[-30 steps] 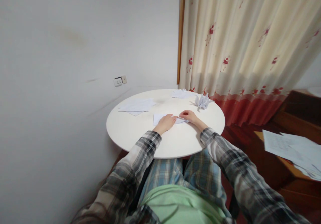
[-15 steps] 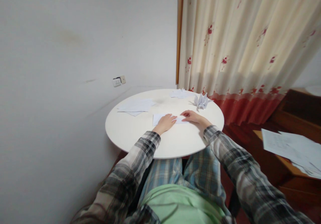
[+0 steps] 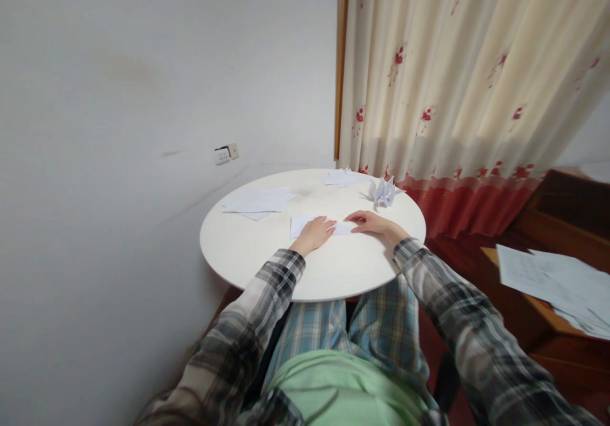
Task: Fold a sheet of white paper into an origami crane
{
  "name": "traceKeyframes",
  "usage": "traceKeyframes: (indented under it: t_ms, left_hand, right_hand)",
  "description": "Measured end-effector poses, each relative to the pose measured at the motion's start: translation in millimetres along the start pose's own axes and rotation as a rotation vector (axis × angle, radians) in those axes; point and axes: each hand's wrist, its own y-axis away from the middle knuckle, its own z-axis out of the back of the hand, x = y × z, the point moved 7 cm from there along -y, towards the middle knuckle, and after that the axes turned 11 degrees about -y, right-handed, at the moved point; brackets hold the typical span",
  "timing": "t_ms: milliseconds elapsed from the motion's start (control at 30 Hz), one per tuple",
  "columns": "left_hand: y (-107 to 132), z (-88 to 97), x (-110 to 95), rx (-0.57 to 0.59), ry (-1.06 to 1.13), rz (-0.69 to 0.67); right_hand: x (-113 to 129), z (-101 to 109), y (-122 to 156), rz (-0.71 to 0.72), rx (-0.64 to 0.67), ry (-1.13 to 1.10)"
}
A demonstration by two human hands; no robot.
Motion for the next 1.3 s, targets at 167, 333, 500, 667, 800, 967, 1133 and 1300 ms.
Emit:
traceKeyframes:
  t_ms: [167,333,500,667,800,967,1133,1300]
  left_hand:
    - [-0.2,1.3,1.8,0.002,0.007,0.004]
    - [0.7,3.6,2.7,0.026,0.033,0.025]
    - [1.7,2.0,4.4,0.048,0.041,0.063]
    - [1.7,2.6,-1.2,0.051,0.072,0.053]
    - [3.0,14.4,-16.0,0.002,0.086,-0.019]
    - [-0.1,21.6,-21.3,-0.009,0.178,0.011]
    - [-4.7,17.1,-18.6,0.044,0.205,0.044]
    - [-4.2,13.8,-16.1,0.094,0.219,0.067]
  right_hand:
    - [8.4,-1.6,3.9,0.038,0.009,-0.012]
    - [11.9,-2.3,6.3,0.059,0.031,-0.034]
    - [3.4,1.7,5.3,0.012,-0.032,-0.037]
    - [-7.5,6.3,-2.6,-0.195,-0.153,0.176]
    - [-2.6,5.2,-11.2,-0.383,-0.189,0.501]
    - [7.6,0.5,-9.6,-0.563,-0.291,0.68]
    - [20.4,-6.9,-2.0,-0.493,-0.443,0.799]
    - [21.9,-10.6,0.0,-0.439,-0.437,0.797]
